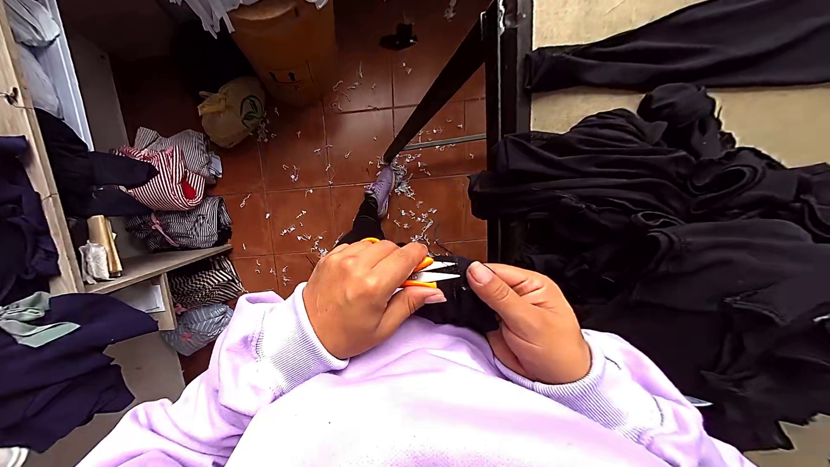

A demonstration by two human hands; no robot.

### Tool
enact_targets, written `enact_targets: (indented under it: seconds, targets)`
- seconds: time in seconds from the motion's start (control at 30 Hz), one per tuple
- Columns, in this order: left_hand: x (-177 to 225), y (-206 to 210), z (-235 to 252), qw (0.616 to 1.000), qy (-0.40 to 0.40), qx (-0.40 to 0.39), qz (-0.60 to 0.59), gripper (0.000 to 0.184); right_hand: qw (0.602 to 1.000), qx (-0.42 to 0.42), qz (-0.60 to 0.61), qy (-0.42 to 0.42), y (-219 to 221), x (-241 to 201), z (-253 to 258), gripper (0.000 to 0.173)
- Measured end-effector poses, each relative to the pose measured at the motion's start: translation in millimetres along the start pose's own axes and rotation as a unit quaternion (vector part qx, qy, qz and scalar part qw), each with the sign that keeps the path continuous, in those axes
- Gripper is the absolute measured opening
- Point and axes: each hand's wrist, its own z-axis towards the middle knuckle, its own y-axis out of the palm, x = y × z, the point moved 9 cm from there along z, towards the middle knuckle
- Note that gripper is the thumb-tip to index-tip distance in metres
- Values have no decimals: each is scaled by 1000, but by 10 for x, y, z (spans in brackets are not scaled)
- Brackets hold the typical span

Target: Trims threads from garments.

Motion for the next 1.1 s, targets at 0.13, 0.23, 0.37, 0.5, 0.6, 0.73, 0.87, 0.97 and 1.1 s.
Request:
enact_targets:
  seconds: [0.13,0.23,0.37,0.5,0.6,0.73,0.87,0.97,1.1]
  targets:
    - [-28,8,8,1000,6,2,-16,42,1000,-17,-22,-4,55,-7,34,29]
    - [-49,26,9,999,21,-2,-33,40,999,-33,-24,-4,88,19,40,29]
    - [-94,60,0,997,27,-17,-64,36,998,-53,-22,12,122,55,20,33]
    - [-177,46,-25,993,12,-18,-120,31,998,-60,-18,10,131,59,-11,35]
    - [-268,20,-43,988,-28,-6,-150,38,997,-69,-18,7,126,76,-32,35]
    - [-504,82,-8,938,-107,26,-330,76,995,-102,-21,1,162,83,-54,31]
    - [-427,324,28,897,-74,-42,-433,16,988,-110,-98,-40,180,-21,-85,12]
    - [-606,77,-6,956,-94,83,-265,12,951,-108,-219,-190,160,-228,-148,10]
    - [-105,-14,34,944,29,-1,-328,40,908,-142,-252,-305,217,-397,-224,11]
